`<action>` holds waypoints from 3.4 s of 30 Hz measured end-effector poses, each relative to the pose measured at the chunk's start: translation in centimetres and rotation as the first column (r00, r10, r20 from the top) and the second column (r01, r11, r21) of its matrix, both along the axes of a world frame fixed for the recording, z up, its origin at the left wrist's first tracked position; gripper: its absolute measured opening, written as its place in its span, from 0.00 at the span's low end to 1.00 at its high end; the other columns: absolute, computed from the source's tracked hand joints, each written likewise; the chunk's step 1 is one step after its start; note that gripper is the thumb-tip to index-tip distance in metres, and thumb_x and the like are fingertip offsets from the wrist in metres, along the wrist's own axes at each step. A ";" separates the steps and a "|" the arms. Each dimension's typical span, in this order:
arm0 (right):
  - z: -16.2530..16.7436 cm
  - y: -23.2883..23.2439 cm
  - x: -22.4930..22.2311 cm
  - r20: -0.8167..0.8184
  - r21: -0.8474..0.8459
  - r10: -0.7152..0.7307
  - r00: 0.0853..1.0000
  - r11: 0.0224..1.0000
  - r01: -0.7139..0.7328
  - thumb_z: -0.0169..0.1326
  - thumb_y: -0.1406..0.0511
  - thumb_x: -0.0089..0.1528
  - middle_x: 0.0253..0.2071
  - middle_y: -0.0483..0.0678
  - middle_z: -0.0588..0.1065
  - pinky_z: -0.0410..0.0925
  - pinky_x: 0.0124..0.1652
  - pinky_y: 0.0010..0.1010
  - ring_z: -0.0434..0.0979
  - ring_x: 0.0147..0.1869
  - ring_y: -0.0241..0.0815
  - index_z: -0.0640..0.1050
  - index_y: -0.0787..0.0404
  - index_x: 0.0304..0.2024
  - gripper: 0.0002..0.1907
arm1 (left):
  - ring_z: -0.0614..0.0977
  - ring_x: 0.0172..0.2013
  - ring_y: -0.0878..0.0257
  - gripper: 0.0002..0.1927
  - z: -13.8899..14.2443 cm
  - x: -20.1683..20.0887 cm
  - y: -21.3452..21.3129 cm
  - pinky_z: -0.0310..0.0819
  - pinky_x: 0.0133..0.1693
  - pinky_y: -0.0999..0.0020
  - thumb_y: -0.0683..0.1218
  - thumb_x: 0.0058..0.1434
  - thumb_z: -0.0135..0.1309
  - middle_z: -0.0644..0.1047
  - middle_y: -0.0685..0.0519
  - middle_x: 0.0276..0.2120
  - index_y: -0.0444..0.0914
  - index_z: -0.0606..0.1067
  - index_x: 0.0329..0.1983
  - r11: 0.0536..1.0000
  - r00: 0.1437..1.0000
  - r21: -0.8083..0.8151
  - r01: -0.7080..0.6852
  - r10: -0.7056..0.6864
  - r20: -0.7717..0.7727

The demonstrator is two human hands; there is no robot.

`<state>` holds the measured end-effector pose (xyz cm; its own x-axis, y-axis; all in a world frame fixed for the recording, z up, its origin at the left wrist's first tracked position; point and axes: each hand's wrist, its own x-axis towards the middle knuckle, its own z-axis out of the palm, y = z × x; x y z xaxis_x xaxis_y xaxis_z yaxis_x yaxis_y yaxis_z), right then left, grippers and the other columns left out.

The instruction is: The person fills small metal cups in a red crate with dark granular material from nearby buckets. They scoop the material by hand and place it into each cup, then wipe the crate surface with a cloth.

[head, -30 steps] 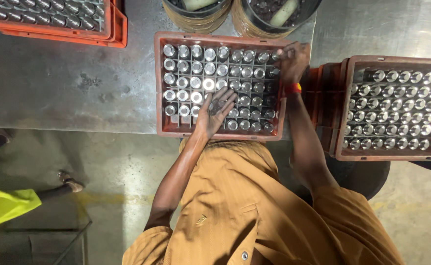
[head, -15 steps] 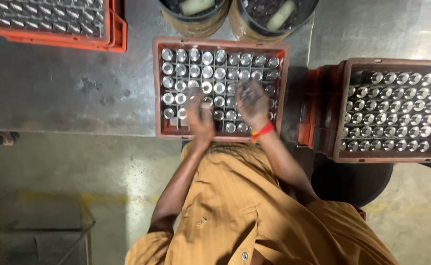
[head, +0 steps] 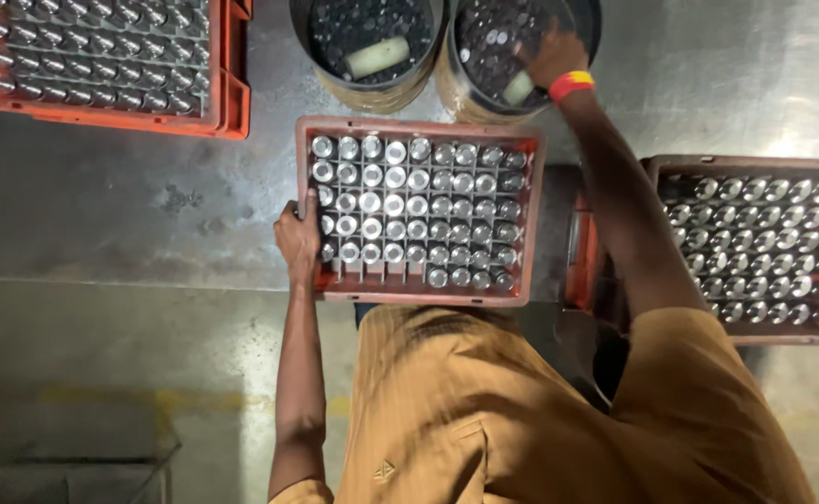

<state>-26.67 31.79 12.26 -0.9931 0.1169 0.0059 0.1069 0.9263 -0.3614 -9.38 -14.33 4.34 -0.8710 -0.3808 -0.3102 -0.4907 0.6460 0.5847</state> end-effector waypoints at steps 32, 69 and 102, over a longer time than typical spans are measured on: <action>-4.2 -7.5 34.1 0.519 -0.624 -0.096 0.850 -0.722 0.299 0.53 0.57 0.67 0.51 0.46 0.77 0.75 0.44 0.35 0.79 0.48 0.43 0.68 0.55 0.66 0.26 | 0.80 0.48 0.35 0.33 -0.1 0.1 0.0 0.71 0.50 0.44 0.66 0.66 0.54 0.80 0.32 0.43 0.29 0.78 0.47 0.999 0.982 -0.031 0.018 -0.024 -0.187; -6.2 -6.0 41.9 -0.472 -0.142 -0.003 0.881 0.987 -0.073 0.70 0.66 0.62 0.57 0.56 0.79 0.74 0.51 0.38 0.81 0.54 0.50 0.82 0.60 0.50 0.15 | 0.71 0.61 0.42 0.23 1.4 12.3 8.5 0.61 0.63 0.45 0.53 0.75 0.48 0.73 0.39 0.60 0.34 0.69 0.65 0.973 0.856 -0.072 0.219 -0.227 -0.464; -2.6 -4.8 31.1 -0.558 -0.301 -0.068 0.827 0.945 -0.125 0.62 0.69 0.65 0.49 0.57 0.78 0.77 0.46 0.39 0.81 0.48 0.50 0.75 0.68 0.60 0.22 | 0.60 0.71 0.36 0.24 0.4 11.3 5.3 0.54 0.70 0.41 0.52 0.77 0.45 0.65 0.37 0.68 0.33 0.67 0.68 0.966 0.818 -0.198 0.167 -0.248 -0.518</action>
<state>4.44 27.00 9.62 -0.8330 0.1801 0.5231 -0.2252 0.7533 -0.6180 1.94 -9.05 4.74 -0.9471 -0.1752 0.2688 0.0279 0.7896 0.6130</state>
